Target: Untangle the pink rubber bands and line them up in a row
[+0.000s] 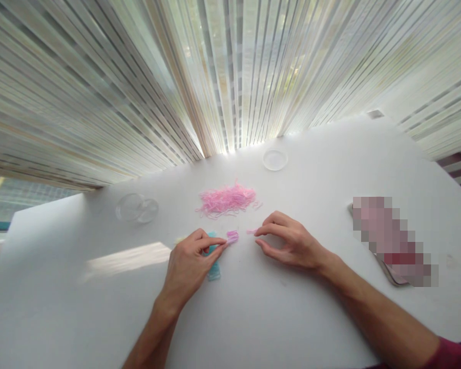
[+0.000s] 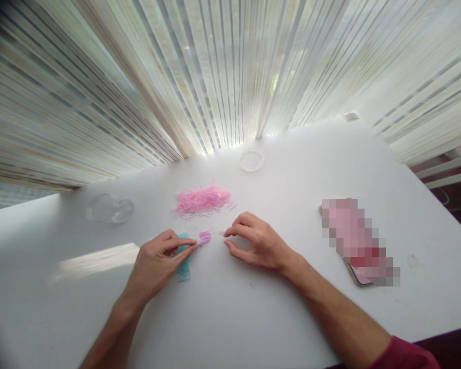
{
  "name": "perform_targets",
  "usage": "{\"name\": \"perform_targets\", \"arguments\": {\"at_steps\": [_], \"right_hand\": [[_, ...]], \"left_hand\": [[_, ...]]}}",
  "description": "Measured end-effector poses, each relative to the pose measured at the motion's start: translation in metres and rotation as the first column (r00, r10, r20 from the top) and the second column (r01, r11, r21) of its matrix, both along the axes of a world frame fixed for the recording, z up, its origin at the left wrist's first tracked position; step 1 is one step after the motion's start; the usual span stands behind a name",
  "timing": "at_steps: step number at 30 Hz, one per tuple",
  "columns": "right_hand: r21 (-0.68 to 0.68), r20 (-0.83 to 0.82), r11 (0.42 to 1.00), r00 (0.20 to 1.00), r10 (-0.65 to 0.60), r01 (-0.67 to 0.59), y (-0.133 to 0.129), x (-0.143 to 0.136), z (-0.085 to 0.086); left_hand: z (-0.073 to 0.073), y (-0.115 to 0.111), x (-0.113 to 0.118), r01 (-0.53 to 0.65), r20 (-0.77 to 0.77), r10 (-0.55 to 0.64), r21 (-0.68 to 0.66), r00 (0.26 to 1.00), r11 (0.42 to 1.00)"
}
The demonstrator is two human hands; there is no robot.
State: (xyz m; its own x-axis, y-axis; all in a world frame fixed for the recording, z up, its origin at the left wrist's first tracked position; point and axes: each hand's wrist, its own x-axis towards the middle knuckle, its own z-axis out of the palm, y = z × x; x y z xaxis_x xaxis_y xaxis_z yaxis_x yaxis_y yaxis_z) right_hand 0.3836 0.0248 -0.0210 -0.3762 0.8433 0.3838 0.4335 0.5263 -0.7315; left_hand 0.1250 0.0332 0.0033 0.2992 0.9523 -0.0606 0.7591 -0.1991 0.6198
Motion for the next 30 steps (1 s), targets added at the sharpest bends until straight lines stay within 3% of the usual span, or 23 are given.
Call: {"name": "perform_targets", "arguments": {"at_steps": [17, 30], "right_hand": [[-0.032, 0.014, 0.999, 1.000, -0.009, 0.010, 0.001, 0.002, 0.001], [-0.036, 0.018, 0.999, 1.000, -0.011, 0.012, 0.001, 0.002, -0.001]], "left_hand": [[0.002, 0.004, 0.007, 0.018, -0.115, -0.015, 0.029, 0.993, 0.999], [0.001, -0.004, 0.012, 0.034, -0.209, -0.007, 0.122, 0.978, 0.992]]}}
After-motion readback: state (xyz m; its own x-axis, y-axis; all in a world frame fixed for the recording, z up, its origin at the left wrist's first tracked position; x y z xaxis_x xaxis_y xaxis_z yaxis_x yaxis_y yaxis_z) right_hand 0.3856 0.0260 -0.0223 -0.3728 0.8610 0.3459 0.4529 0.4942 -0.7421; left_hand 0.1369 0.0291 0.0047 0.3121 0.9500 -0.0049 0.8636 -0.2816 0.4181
